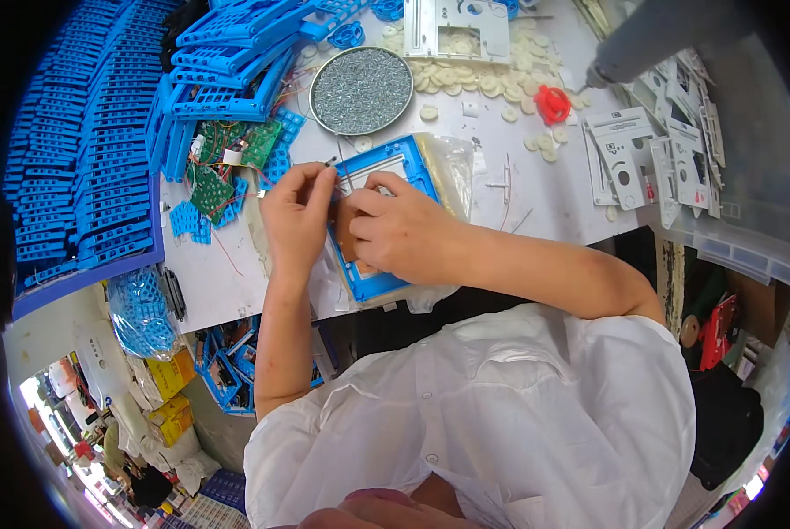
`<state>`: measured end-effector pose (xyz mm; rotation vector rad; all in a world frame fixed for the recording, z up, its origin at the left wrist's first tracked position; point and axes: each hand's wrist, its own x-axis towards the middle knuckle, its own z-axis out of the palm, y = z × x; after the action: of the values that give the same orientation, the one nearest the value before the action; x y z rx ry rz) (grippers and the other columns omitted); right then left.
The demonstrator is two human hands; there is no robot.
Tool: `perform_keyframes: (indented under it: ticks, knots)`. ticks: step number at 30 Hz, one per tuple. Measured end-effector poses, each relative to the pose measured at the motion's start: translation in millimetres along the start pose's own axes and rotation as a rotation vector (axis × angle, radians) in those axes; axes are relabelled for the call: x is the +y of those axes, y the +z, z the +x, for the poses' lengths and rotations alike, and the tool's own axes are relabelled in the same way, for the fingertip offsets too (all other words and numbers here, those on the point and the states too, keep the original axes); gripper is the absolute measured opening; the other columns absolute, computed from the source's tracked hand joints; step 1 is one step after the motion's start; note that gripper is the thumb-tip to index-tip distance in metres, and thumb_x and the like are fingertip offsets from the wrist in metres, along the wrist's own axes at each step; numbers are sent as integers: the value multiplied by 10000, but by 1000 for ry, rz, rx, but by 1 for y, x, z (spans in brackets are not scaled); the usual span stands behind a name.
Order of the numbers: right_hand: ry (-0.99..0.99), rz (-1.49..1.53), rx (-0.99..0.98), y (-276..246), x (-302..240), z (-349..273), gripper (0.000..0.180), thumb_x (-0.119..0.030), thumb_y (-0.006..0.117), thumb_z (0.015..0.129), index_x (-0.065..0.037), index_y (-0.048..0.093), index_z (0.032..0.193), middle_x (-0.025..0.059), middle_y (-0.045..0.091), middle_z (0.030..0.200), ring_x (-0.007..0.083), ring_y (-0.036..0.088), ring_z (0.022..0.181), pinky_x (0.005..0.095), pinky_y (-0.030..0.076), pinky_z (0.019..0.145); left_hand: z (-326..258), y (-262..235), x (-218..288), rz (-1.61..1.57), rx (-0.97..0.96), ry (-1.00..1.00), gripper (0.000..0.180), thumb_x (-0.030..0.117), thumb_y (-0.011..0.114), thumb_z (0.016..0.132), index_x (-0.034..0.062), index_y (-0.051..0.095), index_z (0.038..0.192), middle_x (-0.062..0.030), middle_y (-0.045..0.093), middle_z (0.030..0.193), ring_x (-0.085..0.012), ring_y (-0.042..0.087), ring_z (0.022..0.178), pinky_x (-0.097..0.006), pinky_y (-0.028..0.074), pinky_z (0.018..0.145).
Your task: Assembling electronic components by placing circuit boards into plastic housings and packaging them into boxes.
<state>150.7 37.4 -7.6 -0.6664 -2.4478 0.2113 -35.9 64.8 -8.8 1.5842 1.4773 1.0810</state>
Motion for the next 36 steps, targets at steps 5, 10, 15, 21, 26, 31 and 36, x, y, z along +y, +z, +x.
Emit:
perform_keyframes:
  ticks: [5,10,15,21,26,31,36]
  knots:
    - [-12,77,-164,-18,3,0,104,-195,710,794,-143,735,880,7,656,899,234,559,1026,426,445,965,1,3,-1,73,12,42,128,107,720,928,-20,717,938,-56,670,723,-55,506,565,-253,413,521]
    - [153,188,-47,-56,53,30,107,-170,705,857,-139,750,949,33,660,946,269,579,1023,397,515,860,1,0,-6,-227,-49,-110,129,88,686,964,-36,706,992,-26,682,759,-34,544,637,-224,444,559]
    - [50,-76,16,-20,94,52,140,-104,731,797,-87,705,933,54,641,852,280,623,858,400,531,750,2,-6,-3,-290,-51,-140,110,66,653,983,-34,695,1001,-18,680,801,-33,578,697,-194,461,607]
    - [82,-166,-116,-40,77,38,53,-109,696,756,-89,671,799,42,628,812,249,647,849,379,539,740,-7,-15,-7,75,74,-55,83,45,637,936,4,686,989,-48,673,829,-80,590,684,-244,461,613]
    - [64,-225,-106,-49,64,26,44,-138,653,728,-99,654,709,33,605,795,230,608,857,355,516,706,-1,-10,-7,479,154,181,114,102,651,925,3,700,951,-82,640,811,-129,554,646,-282,454,623]
    - [24,-243,-202,-56,61,23,58,-132,636,727,-85,640,694,39,580,791,223,561,930,343,488,720,16,-10,2,463,69,58,137,139,719,882,4,732,901,-120,670,897,-226,614,691,-355,495,654]
    - [51,-168,-256,-57,68,16,58,-118,638,751,-79,675,730,42,607,819,223,575,929,344,497,754,20,-10,1,305,61,125,101,104,770,837,17,745,881,-93,675,899,-232,620,772,-354,487,718]
